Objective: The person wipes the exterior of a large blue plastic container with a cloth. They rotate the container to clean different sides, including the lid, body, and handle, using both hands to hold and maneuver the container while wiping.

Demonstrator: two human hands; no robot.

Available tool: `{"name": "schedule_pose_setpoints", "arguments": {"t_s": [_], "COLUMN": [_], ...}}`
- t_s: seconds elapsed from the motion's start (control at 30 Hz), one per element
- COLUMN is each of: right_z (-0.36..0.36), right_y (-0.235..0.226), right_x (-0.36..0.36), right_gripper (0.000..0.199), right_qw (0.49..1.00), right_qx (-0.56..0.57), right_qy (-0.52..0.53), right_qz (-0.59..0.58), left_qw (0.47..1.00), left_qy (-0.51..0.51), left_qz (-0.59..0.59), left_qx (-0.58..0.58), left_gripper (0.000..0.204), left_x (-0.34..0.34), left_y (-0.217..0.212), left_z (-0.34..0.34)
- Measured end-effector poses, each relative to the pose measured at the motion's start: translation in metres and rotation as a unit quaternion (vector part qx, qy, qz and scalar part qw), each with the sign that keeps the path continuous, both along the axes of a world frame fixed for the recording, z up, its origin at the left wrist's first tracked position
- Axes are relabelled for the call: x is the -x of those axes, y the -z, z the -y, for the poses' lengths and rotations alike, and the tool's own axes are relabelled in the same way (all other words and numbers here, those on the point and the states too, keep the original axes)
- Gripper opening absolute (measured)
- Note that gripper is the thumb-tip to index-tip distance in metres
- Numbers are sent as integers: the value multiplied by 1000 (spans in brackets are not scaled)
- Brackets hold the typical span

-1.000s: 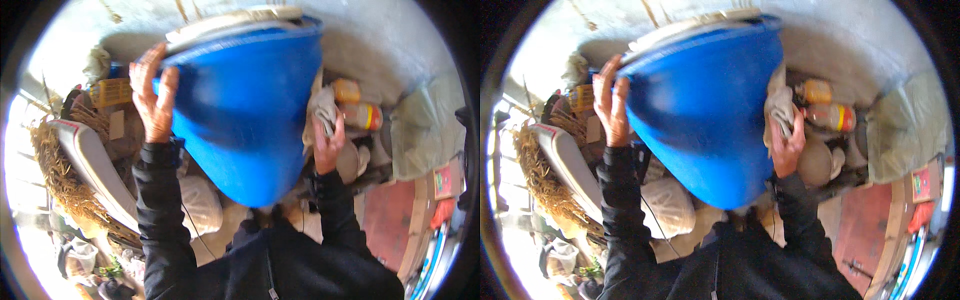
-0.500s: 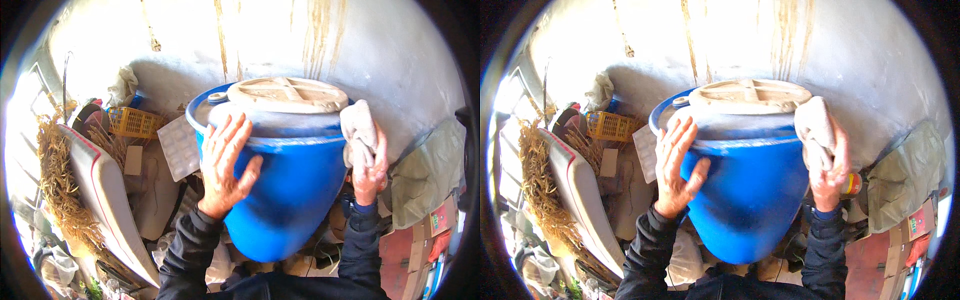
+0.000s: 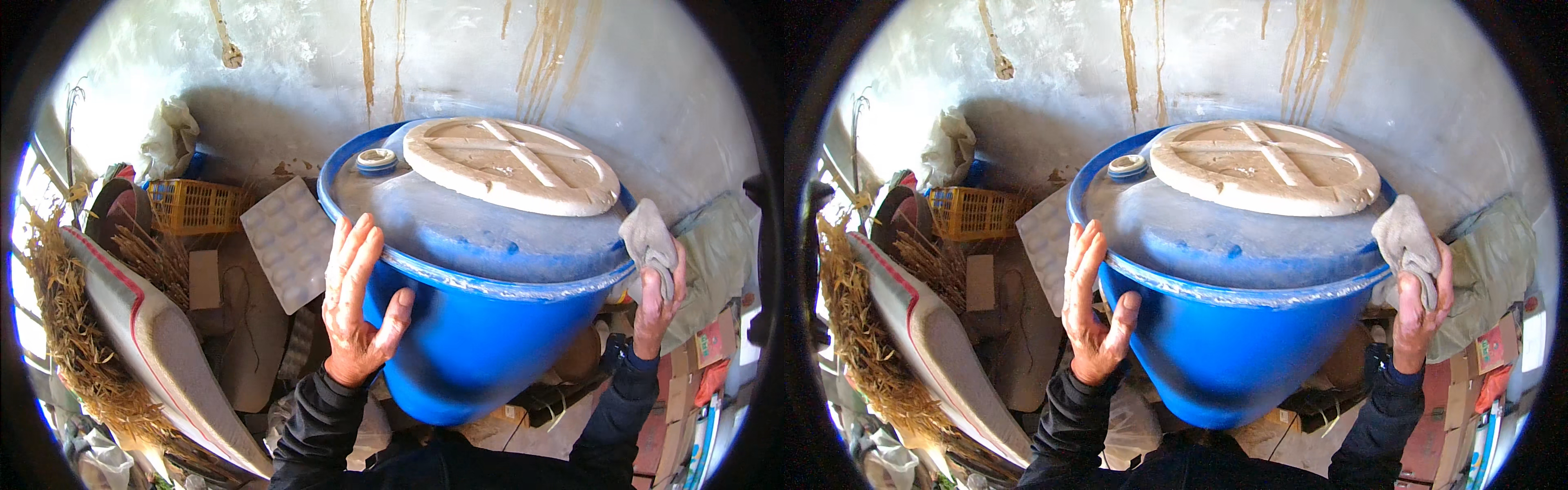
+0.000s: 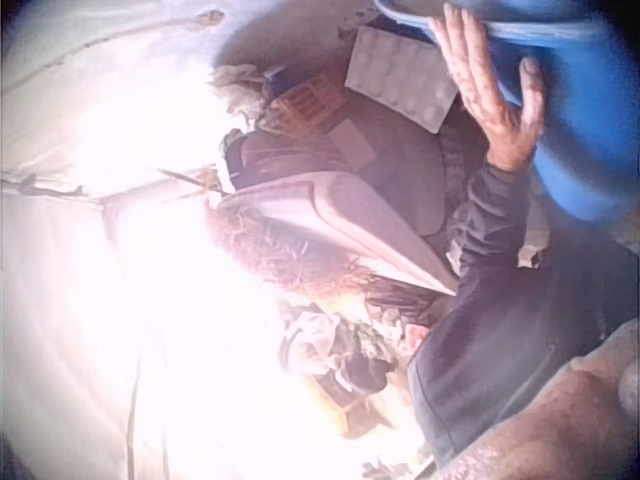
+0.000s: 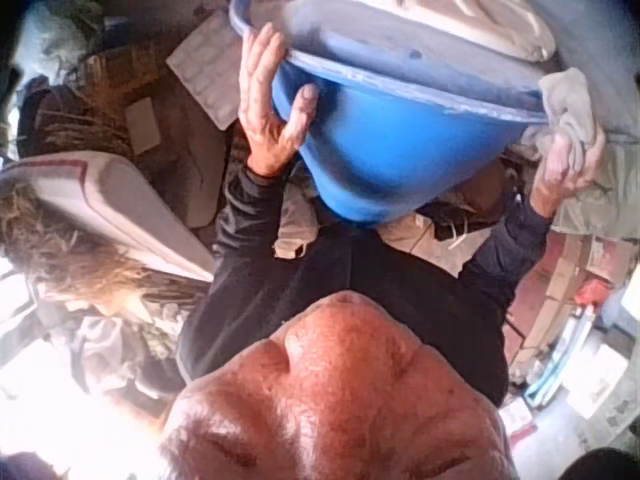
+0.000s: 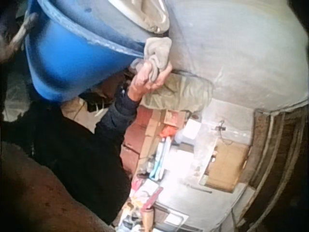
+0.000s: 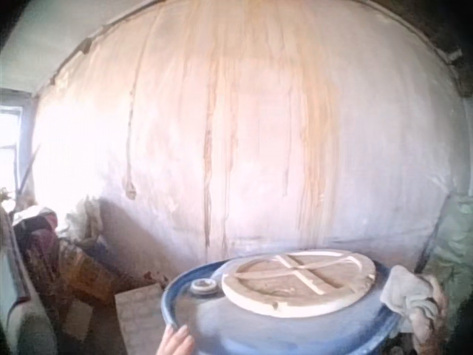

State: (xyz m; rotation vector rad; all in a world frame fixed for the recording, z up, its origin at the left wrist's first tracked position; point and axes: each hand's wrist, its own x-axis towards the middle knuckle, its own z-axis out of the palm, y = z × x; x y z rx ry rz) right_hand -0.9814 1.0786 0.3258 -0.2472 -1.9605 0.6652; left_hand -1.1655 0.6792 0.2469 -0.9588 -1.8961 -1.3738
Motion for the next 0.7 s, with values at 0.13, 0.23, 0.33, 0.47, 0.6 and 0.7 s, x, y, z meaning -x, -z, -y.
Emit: {"name": "schedule_pose_setpoints", "arguments": {"t_s": [0.13,0.23,0.33,0.47,0.6,0.7], "right_z": [-2,1,12,34,36,30], "right_y": [4,3,1,11,12,7], "right_x": [-2,-2,-2,-3,-6,-7], "right_gripper": [61,64,66,71,69,66], "right_qw": [1000,999,999,998,998,999], "right_qx": [17,22,-11,-63,-45,-40], "right_qy": [25,23,33,-8,-21,-22], "right_qz": [2,0,7,-27,-26,0], "left_qw": [1000,999,999,1000,999,999], "left_qy": [13,23,15,3,-4,-3], "left_qz": [4,11,12,7,16,9], "left_qx": [-18,-26,-27,-25,-29,-33], "left_gripper": [69,68,66,64,64,61], "left_x": [1,0,-2,-3,-4,-5], "left_y": [1,1,0,-2,-2,-2], "left_z": [-2,-2,-2,-4,-6,-6]}}
